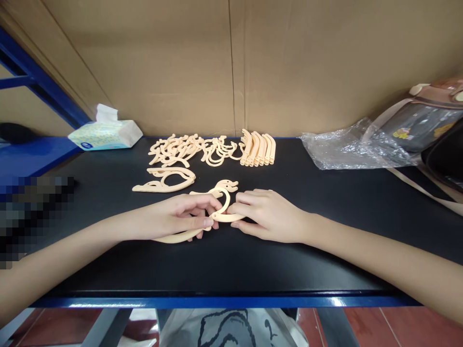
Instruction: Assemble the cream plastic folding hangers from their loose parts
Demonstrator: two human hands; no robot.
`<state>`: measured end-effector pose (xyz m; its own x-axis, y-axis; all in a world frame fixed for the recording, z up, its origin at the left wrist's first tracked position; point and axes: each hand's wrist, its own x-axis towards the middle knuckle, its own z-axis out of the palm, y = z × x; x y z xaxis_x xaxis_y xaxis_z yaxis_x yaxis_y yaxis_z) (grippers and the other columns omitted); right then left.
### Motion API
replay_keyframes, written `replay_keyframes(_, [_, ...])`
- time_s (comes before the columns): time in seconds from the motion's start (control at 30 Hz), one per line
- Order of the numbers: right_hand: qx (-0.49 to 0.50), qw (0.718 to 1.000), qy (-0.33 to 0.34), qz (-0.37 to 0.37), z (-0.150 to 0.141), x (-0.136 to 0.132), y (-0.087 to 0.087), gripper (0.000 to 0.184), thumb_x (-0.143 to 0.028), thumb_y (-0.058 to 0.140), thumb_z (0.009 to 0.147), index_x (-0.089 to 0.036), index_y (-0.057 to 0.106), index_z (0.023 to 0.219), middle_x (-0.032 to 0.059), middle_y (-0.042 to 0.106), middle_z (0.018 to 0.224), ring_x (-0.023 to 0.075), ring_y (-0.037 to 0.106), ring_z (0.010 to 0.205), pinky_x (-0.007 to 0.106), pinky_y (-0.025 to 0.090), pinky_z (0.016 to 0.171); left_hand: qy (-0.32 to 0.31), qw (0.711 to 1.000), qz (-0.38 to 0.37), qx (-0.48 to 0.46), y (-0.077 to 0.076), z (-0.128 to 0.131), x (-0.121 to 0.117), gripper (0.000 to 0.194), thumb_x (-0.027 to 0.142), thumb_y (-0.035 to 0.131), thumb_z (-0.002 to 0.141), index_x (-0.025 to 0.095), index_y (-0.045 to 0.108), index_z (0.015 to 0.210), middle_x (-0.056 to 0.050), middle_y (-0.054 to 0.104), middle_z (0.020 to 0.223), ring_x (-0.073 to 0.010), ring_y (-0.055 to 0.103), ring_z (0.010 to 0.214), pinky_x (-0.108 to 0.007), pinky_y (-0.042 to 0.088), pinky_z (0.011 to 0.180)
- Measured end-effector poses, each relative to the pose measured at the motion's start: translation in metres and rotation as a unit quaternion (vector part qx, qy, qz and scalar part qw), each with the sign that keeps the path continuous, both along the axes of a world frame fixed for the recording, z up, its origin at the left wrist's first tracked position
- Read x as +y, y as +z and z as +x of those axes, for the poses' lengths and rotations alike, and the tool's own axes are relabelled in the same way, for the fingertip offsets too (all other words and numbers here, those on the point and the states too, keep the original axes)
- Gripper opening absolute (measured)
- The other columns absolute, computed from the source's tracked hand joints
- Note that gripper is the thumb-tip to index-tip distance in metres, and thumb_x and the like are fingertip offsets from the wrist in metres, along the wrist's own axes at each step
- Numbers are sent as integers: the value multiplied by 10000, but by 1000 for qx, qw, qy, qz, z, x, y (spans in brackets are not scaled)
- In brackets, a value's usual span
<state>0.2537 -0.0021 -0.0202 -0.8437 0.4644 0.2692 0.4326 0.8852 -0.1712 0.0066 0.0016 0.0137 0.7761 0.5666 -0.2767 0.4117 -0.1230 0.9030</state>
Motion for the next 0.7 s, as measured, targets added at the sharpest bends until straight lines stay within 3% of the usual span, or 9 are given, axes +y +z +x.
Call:
replay_keyframes(0.3, [-6,1000,-3,6,0,-1,1,216,-281,438,987,-196,617,1073,28,587,840,151,524,734,278,401,685,4,1000,-12,-6,1,0,0,222,319,541,942,161,537,1098,-17,625,929,-100,621,732,-218,502,670])
replay_keyframes(0.47, [28,999,-7,-18,-1,-1,1,249,-288,453,981,-178,541,1186,52,641,923,162,572,794,290,436,718,2,1000,-13,-3,1,0,-1,229,329,545,941,161,551,1096,-22,618,952,-102,617,748,-229,508,698])
replay_keyframes(0.7, [4,1000,-4,6,-1,0,0,226,-303,429,992,-177,599,1071,25,586,814,146,522,710,276,401,678,2,1000,-22,5,2,1,-1,245,340,545,942,149,553,1095,-23,618,952,-103,612,750,-231,503,699])
